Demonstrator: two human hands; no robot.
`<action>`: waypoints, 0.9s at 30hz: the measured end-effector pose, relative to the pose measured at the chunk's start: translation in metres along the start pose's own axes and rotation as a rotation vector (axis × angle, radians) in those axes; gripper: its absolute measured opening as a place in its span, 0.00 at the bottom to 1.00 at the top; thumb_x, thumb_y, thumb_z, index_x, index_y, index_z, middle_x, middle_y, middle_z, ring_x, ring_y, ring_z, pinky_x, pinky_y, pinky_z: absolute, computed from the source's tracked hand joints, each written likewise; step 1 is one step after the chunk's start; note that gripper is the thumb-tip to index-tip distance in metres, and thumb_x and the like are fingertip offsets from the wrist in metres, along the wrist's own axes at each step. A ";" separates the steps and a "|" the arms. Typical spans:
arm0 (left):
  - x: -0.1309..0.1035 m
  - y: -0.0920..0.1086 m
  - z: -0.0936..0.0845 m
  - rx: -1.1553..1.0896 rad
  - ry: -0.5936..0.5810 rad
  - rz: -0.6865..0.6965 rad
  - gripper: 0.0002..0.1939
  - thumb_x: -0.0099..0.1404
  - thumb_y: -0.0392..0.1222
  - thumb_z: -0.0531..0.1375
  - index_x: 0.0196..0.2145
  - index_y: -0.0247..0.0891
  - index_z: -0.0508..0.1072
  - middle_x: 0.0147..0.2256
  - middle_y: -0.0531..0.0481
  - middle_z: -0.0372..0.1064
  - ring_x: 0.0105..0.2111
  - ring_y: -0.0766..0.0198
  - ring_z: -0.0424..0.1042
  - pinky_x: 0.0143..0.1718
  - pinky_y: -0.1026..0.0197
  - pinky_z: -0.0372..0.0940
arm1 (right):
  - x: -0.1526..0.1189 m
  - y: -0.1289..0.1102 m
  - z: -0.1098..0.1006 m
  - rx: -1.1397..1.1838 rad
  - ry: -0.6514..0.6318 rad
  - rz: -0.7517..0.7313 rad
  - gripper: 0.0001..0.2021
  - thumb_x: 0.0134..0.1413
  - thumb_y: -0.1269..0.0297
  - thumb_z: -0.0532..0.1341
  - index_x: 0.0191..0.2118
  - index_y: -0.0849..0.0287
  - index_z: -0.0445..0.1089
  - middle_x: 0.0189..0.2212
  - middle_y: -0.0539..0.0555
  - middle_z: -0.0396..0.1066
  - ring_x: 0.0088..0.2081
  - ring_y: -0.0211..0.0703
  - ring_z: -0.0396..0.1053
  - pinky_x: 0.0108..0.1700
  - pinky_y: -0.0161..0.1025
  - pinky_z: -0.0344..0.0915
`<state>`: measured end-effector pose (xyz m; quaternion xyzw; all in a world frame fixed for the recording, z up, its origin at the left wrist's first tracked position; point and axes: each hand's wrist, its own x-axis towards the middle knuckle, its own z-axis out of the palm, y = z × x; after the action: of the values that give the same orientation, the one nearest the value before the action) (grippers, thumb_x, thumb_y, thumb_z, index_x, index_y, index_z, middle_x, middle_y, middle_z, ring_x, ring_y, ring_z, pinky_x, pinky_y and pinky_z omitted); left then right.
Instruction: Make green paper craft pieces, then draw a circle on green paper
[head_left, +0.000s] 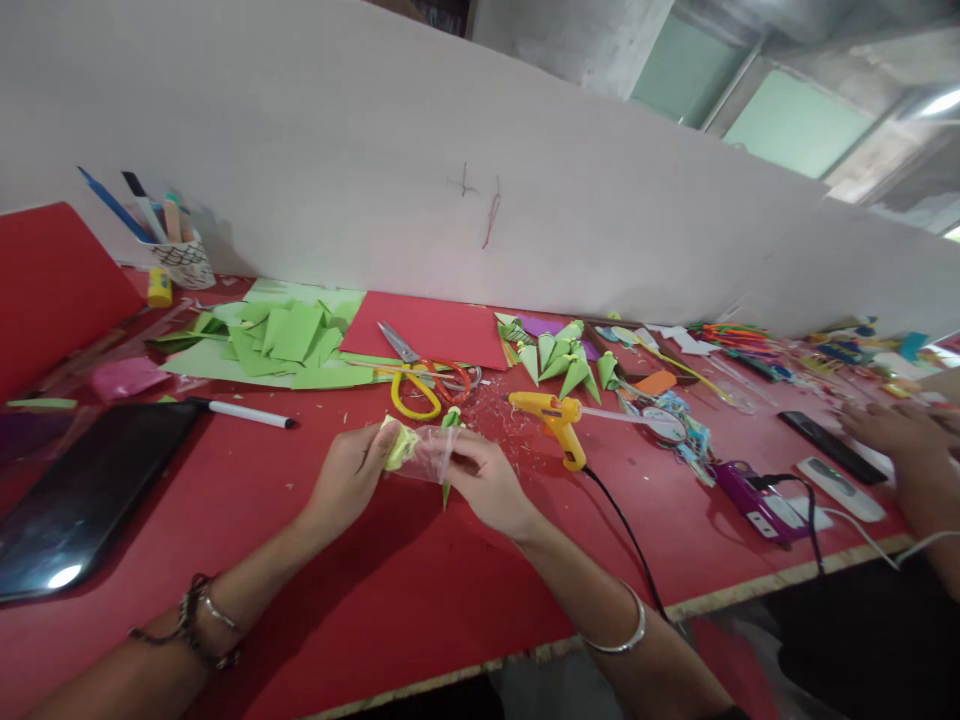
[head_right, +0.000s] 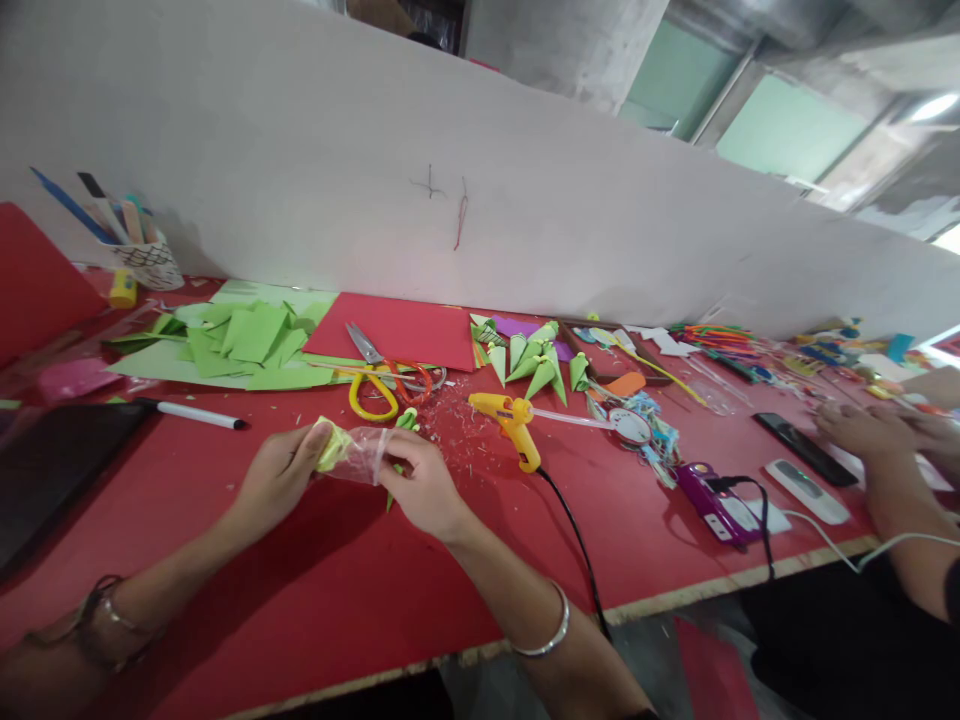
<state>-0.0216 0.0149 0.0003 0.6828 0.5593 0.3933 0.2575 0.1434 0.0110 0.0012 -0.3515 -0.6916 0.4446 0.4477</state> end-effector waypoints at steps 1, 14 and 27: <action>0.000 0.000 0.001 -0.003 0.005 0.002 0.20 0.61 0.50 0.42 0.16 0.38 0.51 0.15 0.57 0.47 0.17 0.71 0.48 0.18 0.66 0.46 | 0.000 -0.001 0.000 -0.027 -0.017 -0.005 0.14 0.49 0.77 0.54 0.38 0.55 0.72 0.37 0.52 0.70 0.40 0.38 0.66 0.45 0.38 0.62; 0.000 -0.005 0.002 -0.078 -0.056 -0.020 0.20 0.61 0.50 0.41 0.16 0.39 0.49 0.15 0.58 0.46 0.17 0.72 0.47 0.17 0.67 0.46 | -0.002 0.006 -0.001 -0.180 -0.037 -0.108 0.18 0.52 0.75 0.52 0.47 0.53 0.66 0.40 0.52 0.68 0.42 0.38 0.65 0.45 0.37 0.61; -0.004 -0.002 0.008 -0.134 -0.174 -0.030 0.20 0.62 0.50 0.41 0.17 0.38 0.54 0.16 0.56 0.51 0.18 0.71 0.50 0.18 0.68 0.49 | -0.002 0.007 0.003 -0.017 -0.003 -0.011 0.11 0.48 0.70 0.59 0.39 0.53 0.71 0.37 0.52 0.70 0.38 0.39 0.67 0.39 0.36 0.65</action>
<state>-0.0161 0.0121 -0.0065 0.6873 0.5172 0.3650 0.3561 0.1415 0.0108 -0.0061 -0.3508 -0.6979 0.4369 0.4462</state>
